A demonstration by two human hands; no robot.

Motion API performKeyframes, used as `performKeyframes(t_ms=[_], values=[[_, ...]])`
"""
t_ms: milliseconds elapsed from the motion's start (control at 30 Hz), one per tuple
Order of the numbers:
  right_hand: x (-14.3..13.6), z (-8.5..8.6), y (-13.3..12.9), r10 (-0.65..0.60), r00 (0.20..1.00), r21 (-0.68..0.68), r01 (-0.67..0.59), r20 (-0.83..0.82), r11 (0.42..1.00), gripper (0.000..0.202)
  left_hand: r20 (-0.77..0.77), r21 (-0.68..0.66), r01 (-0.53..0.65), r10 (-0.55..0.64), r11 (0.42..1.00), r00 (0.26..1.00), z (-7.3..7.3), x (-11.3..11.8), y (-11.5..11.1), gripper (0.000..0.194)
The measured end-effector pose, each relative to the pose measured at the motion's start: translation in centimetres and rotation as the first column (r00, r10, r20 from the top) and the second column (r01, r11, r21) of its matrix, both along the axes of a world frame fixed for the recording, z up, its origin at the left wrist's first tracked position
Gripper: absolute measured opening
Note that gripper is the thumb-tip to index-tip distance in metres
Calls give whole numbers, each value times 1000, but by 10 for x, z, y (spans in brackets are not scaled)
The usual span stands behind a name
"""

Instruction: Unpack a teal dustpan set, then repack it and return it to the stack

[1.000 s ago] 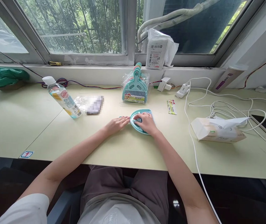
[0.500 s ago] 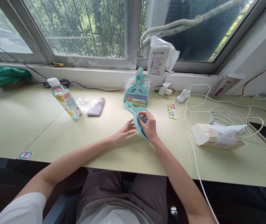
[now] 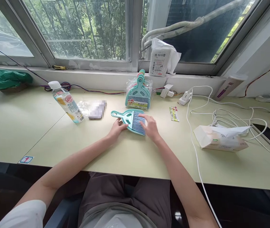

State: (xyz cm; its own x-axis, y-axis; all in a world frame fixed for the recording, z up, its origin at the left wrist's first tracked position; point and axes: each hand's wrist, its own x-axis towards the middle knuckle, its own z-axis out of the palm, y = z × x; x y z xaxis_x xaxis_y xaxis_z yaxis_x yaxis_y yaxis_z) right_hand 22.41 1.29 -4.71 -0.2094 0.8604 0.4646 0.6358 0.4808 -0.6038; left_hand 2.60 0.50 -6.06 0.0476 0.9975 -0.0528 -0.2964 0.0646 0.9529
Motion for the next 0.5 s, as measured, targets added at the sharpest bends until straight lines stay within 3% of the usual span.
performKeyframes(t_ms=[67,133,200,267,333,500], values=[[21,-7,12,-220,970,49,215,108,975,35,26,-44,-15,17,999,1000,1,-4,3,41],[46,-16,23,-432,875,59,430,220,901,40,56,-71,-10,14,997,998,3,-8,5,30],[68,-28,33,-551,775,19,574,310,819,47,81,-101,2,6,995,997,5,-11,7,27],[82,-38,39,-578,720,-49,641,383,766,52,100,-133,1,12,991,995,6,-12,8,27],[86,-45,42,-559,710,-110,655,428,748,53,116,-152,-9,27,988,993,6,-11,8,27],[78,-44,42,-502,753,-158,608,426,778,51,188,-50,-93,101,994,977,9,-11,10,31]])
